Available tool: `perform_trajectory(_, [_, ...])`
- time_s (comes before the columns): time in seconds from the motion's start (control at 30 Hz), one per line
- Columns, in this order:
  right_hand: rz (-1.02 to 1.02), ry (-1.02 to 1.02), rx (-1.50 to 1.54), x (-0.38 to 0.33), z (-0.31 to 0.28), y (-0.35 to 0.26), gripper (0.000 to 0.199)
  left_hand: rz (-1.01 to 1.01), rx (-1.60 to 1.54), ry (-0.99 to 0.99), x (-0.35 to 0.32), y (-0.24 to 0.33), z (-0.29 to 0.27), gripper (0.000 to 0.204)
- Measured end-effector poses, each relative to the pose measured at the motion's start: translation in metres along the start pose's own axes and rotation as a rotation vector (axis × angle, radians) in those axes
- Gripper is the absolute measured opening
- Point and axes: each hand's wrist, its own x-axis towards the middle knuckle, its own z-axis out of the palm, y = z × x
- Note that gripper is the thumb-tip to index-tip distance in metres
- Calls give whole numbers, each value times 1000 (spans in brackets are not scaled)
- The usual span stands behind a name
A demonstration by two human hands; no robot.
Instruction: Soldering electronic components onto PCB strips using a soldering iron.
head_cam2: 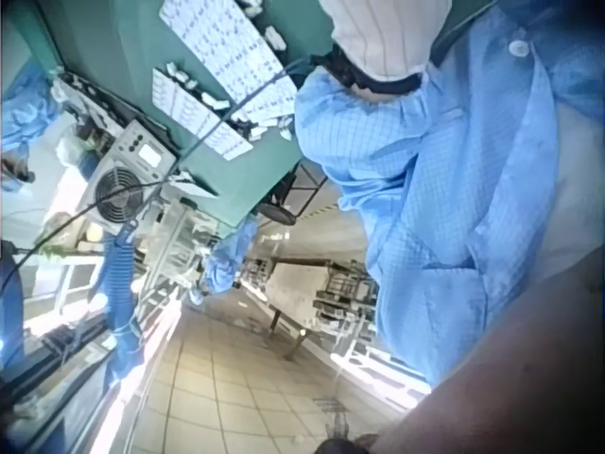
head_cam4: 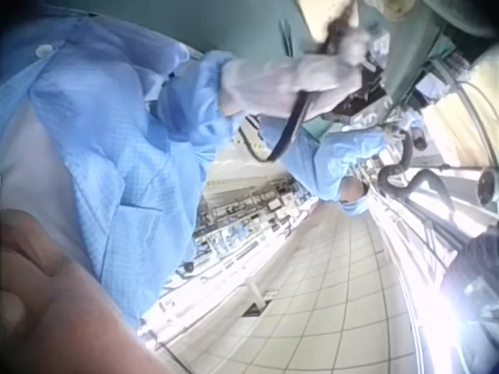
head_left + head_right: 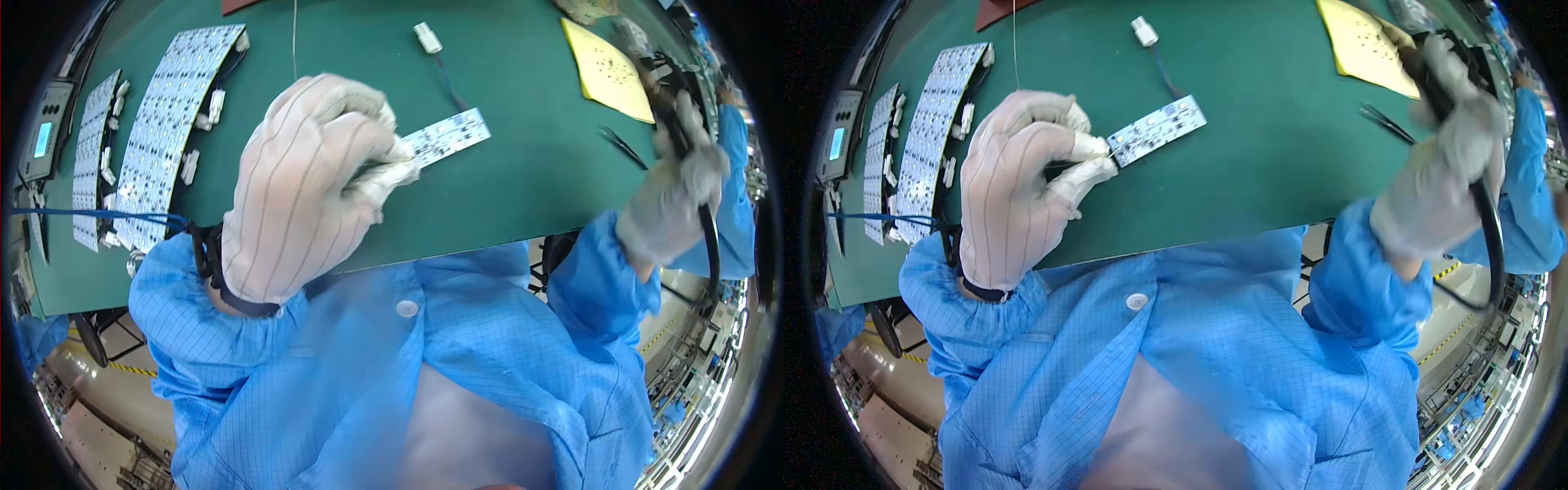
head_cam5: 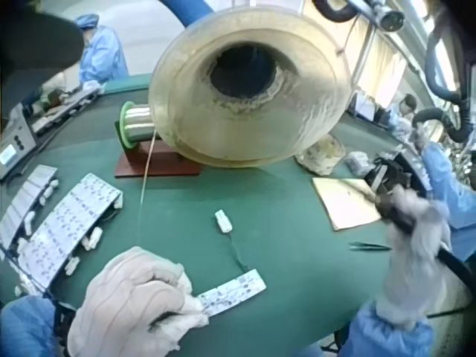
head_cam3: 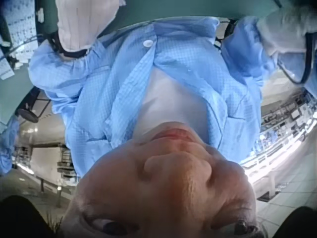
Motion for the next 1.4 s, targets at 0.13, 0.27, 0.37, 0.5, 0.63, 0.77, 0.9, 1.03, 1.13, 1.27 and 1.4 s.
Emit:
perform_trajectory(0.13, [130,15,-104,36,24,41,26,13,25,75,0,-1,-2,21])
perform_trajectory(0.27, [275,-109,-7,40,27,64,36,-43,96,113,-1,-4,-3,21])
perform_trajectory(0.37, [284,-72,-64,33,20,55,37,-54,80,110,-3,-6,-3,21])
perform_trajectory(0.5, [-42,-39,-264,14,9,21,32,-36,67,146,-1,-9,-3,20])
perform_trajectory(0.63, [106,124,-84,-42,11,-5,32,-159,110,140,-3,-10,-1,16])
perform_trajectory(0.77, [11,-157,353,-75,13,-9,28,-300,128,47,-3,-14,0,22])
perform_trajectory(0.9, [105,-85,418,-71,14,-9,19,-88,225,106,-1,-7,-5,46])
perform_trajectory(1.03, [39,-206,320,-61,4,-18,16,75,395,21,1,20,-7,67])
perform_trajectory(1.13, [-45,-210,388,-53,-3,-21,17,-45,444,-103,10,37,9,57])
perform_trajectory(1.27, [-131,-191,286,-50,-8,-25,22,-25,386,-27,15,40,15,39])
perform_trajectory(1.4, [-110,-45,426,-52,-4,-23,18,20,326,96,6,40,0,40])
